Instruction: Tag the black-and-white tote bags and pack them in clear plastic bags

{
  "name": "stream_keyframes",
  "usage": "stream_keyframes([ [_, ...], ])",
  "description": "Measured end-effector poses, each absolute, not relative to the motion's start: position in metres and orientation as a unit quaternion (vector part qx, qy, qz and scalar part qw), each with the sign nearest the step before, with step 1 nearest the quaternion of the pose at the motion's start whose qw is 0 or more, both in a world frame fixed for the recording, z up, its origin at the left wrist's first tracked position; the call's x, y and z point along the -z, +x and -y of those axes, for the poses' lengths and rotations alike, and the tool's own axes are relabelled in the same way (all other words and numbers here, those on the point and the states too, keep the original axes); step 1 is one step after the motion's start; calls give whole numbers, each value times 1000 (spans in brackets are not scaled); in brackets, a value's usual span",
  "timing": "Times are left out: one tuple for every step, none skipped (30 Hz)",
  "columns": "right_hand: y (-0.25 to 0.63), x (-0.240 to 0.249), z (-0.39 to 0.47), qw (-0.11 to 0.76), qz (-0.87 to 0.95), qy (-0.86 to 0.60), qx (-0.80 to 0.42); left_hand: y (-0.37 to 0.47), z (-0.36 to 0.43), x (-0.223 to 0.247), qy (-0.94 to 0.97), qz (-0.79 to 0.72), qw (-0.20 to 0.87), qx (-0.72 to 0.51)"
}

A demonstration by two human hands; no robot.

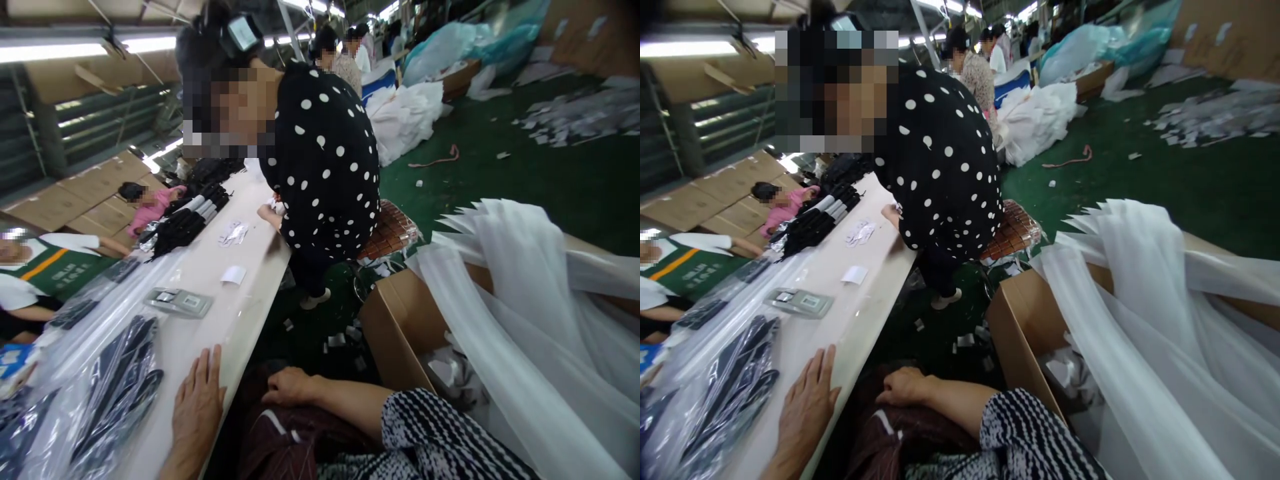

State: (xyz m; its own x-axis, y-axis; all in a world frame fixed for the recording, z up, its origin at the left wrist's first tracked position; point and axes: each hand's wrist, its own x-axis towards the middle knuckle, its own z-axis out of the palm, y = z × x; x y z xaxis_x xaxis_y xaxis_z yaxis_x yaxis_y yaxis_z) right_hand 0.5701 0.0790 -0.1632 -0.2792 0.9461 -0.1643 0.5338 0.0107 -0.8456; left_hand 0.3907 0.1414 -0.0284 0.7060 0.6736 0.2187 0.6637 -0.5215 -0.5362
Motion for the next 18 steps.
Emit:
stream_keyframes([
  [571, 163, -79, 234, 667, -559, -433, 388, -142, 28, -874, 381, 302, -8],
  [571, 163, -79, 230, 665, -567, -427, 384, -142, 28, -876, 377, 299, -6],
  [571, 162, -81, 225, 664, -576, -420, 379, -142, 27, -879, 373, 297, -2],
  [572, 161, -83, 220, 664, -584, -411, 374, -142, 27, -881, 370, 294, 3],
  [572, 161, -86, 216, 665, -592, -401, 368, -142, 28, -884, 366, 291, 8],
  [571, 159, -90, 214, 667, -600, -387, 362, -142, 28, -886, 364, 288, 14],
  [570, 158, -95, 213, 669, -607, -371, 357, -141, 29, -887, 362, 286, 19],
  [569, 157, -100, 214, 671, -615, -355, 352, -140, 29, -888, 361, 283, 25],
  [568, 156, -105, 215, 674, -621, -339, 348, -140, 30, -889, 361, 281, 29],
  [566, 155, -111, 214, 677, -625, -325, 345, -140, 31, -890, 360, 278, 33],
  [566, 154, -115, 212, 681, -626, -315, 344, -140, 32, -890, 362, 275, 36],
  [566, 153, -120, 208, 685, -627, -308, 342, -140, 33, -891, 364, 270, 38],
  [566, 153, -123, 203, 688, -627, -304, 342, -140, 34, -891, 366, 267, 38],
  [568, 153, -125, 198, 690, -628, -301, 342, -141, 35, -891, 369, 263, 39],
  [570, 153, -126, 194, 691, -628, -300, 341, -142, 36, -890, 371, 261, 42],
  [573, 153, -125, 190, 692, -628, -299, 341, -142, 37, -890, 373, 260, 46],
  [576, 153, -122, 186, 694, -628, -300, 341, -143, 38, -889, 374, 259, 51],
  [580, 152, -118, 181, 696, -626, -301, 341, -142, 39, -888, 376, 259, 56],
])
